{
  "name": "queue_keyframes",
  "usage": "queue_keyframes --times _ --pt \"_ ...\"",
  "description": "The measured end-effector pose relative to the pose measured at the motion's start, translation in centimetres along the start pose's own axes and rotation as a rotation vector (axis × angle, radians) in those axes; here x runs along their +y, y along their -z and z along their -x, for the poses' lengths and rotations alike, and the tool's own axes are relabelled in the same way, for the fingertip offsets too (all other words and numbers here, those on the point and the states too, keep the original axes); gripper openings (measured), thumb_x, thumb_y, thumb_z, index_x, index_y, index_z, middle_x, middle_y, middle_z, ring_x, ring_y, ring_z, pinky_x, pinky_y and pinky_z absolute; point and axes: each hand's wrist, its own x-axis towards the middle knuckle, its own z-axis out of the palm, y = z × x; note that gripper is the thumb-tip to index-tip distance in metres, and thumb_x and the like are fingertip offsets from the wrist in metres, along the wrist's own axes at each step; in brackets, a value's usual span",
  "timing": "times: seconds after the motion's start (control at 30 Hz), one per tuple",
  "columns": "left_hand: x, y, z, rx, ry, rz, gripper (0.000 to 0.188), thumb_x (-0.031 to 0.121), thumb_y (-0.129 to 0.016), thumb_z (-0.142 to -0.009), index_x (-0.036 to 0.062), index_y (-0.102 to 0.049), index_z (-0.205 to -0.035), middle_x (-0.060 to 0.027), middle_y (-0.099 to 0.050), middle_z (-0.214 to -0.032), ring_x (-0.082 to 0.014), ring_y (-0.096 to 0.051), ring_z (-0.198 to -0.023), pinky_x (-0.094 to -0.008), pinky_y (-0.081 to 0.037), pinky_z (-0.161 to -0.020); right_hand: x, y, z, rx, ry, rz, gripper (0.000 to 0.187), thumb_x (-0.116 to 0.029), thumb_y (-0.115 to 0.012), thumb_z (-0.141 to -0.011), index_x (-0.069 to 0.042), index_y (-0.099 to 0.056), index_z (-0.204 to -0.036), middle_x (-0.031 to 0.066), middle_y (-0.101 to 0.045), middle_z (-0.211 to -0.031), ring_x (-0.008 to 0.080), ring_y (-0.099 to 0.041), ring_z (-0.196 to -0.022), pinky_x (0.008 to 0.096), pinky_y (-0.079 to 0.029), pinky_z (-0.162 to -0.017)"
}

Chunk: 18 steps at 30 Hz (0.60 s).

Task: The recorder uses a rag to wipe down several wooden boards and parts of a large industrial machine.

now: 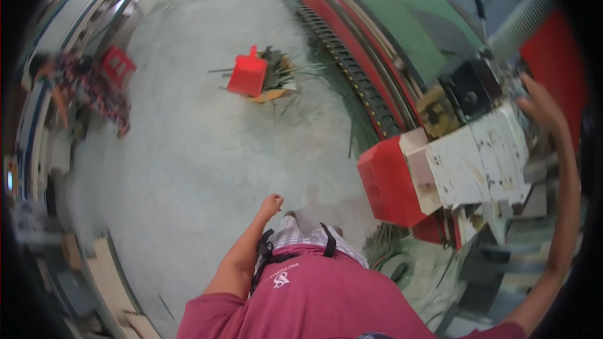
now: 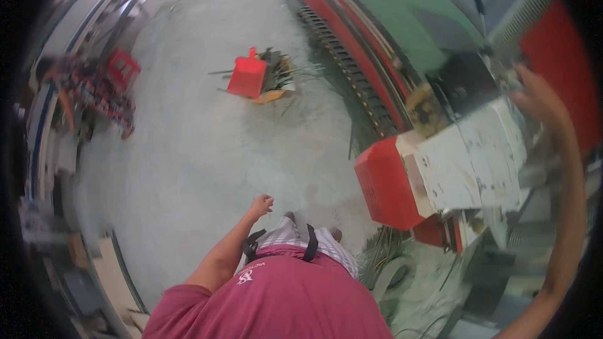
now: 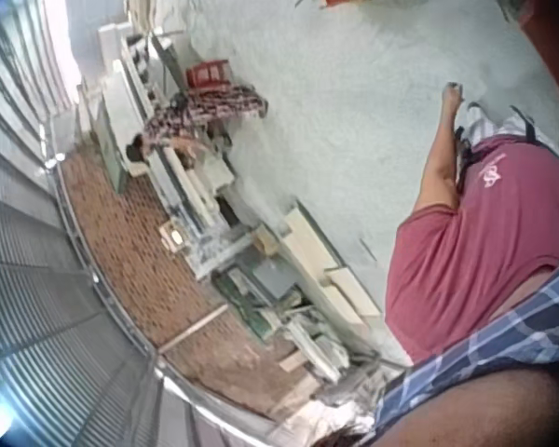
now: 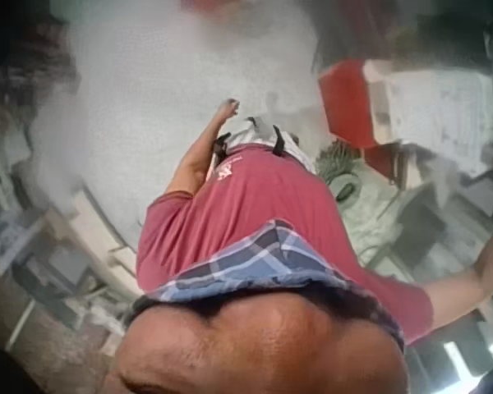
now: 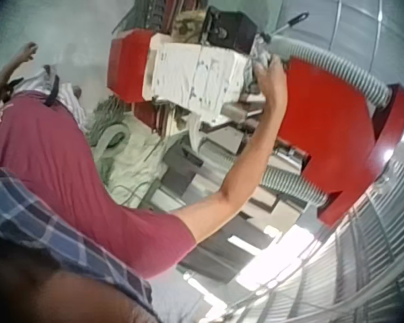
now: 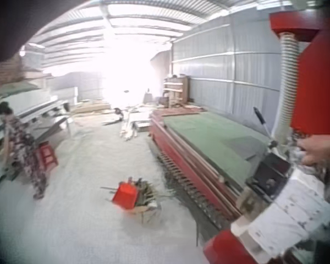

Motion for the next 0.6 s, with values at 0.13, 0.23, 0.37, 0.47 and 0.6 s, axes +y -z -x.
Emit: queue_keyframes --times 0.13,0.23,0.37,0.47,0.6 --pt "-8.9 4.9 -1.8 0.093 0.039 -0.160 0.035 0.030 -0.057 -0.082 -0.0015 -0.063 -0.096 -0.0204 -0.066 -0.083 -0.0311 -0.066 -0.075 -0.0395 -0.051 -0.069 -9.2 0.9 0.5 -0.053 0.052 -0.201 0.032 -0.006 -0.055 -0.076 0.001 -0.047 -0.106 0.0201 -0.056 -0.087 0.0298 -0.056 -0.079 0.0348 -0.043 -0.075" --pt "-9.9 4.6 -3.5 0.085 0.081 -0.251 0.036 0.032 -0.056 -0.082 -0.0012 -0.063 -0.094 -0.0233 -0.065 -0.083 -0.0343 -0.065 -0.076 -0.0425 -0.050 -0.070 -12.5 2.0 2.2 -0.042 0.046 -0.134 0.033 -0.005 -0.055 -0.076 0.000 -0.047 -0.108 0.0187 -0.056 -0.088 0.0287 -0.055 -0.078 0.0344 -0.043 -0.073" --pt "-15.4 8.7 -3.0 0.070 0.098 -0.406 0.036 0.031 -0.053 -0.078 -0.0018 -0.061 -0.064 -0.0244 -0.061 -0.066 -0.0383 -0.062 -0.066 -0.0460 -0.049 -0.064 -19.0 -0.8 3.2 -0.095 0.235 -0.301 0.046 -0.002 -0.058 -0.074 -0.007 -0.048 -0.119 0.0155 -0.057 -0.105 0.0283 -0.059 -0.095 0.0336 -0.046 -0.081" --pt "-11.1 6.6 -4.5 -0.018 0.218 -0.233 0.030 0.027 -0.054 -0.081 -0.0013 -0.061 -0.080 -0.0131 -0.058 -0.063 -0.0242 -0.061 -0.055 -0.0369 -0.047 -0.049 -21.2 -5.6 6.5 -0.325 0.099 -0.467 0.042 -0.005 -0.062 -0.071 -0.007 -0.051 -0.111 0.0137 -0.054 -0.106 0.0289 -0.056 -0.098 0.0360 -0.046 -0.080" --pt "-6.8 6.5 -4.7 -0.087 0.272 -0.169 0.035 0.031 -0.053 -0.086 0.0032 -0.056 -0.107 -0.0073 -0.062 -0.080 -0.0203 -0.062 -0.059 -0.0309 -0.045 -0.049 -21.4 -8.6 9.4 -0.044 0.474 0.148 0.037 -0.007 -0.061 -0.069 -0.010 -0.053 -0.106 0.0070 -0.050 -0.097 0.0227 -0.050 -0.099 0.0346 -0.042 -0.076"
